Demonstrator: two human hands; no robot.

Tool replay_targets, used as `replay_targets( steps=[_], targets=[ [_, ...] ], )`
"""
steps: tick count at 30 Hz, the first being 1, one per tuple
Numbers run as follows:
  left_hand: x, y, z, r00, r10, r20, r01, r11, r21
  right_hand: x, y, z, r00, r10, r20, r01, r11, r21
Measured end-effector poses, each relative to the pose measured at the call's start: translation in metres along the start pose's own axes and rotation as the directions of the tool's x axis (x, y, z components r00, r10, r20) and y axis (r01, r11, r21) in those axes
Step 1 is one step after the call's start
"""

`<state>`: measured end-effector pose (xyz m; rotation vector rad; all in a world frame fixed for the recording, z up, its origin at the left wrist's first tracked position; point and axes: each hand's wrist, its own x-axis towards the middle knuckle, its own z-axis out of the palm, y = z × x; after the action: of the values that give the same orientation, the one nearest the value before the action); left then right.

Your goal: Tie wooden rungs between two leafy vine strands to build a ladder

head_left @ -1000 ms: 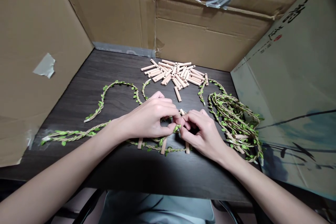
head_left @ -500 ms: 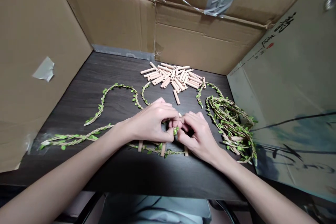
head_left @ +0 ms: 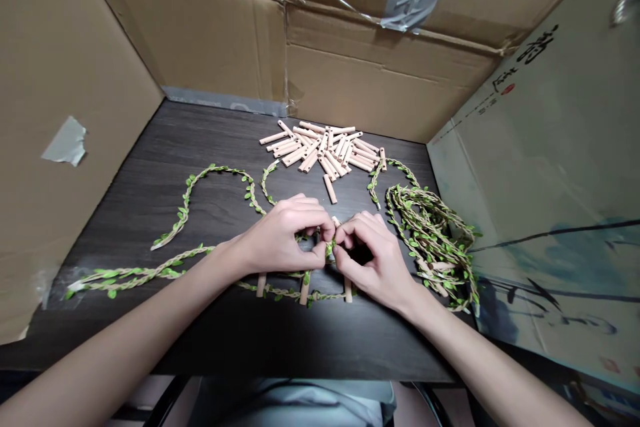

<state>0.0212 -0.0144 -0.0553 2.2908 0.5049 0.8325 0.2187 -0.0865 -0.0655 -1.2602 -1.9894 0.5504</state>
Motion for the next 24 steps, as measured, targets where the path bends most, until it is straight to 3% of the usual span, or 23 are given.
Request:
replay_targets(
  steps=[6, 15, 19, 24],
  targets=[
    [-0.001, 0.000, 0.005, 0.999, 0.046, -0.003, -0.046, 0.999, 0.002, 0.001, 0.003, -0.004, 0.999, -0.016, 0.047, 0.015, 1.000, 0.018],
    [-0.001, 0.003, 0.007, 0.998, 0.049, -0.031, -0.049, 0.999, 0.004, -0.001, -0.001, 0.002, 0.993, 0.114, -0.006, -0.113, 0.988, 0.108],
    [0.000, 0.004, 0.002, 0.999, -0.039, -0.026, 0.038, 0.999, -0.034, -0.002, 0.000, 0.002, 0.992, 0.127, -0.018, -0.125, 0.985, 0.116],
    [0.001, 0.007, -0.010, 0.976, -0.186, 0.117, 0.182, 0.982, 0.039, -0.003, -0.002, 0.003, 0.983, 0.143, -0.115, -0.131, 0.986, 0.104]
  ],
)
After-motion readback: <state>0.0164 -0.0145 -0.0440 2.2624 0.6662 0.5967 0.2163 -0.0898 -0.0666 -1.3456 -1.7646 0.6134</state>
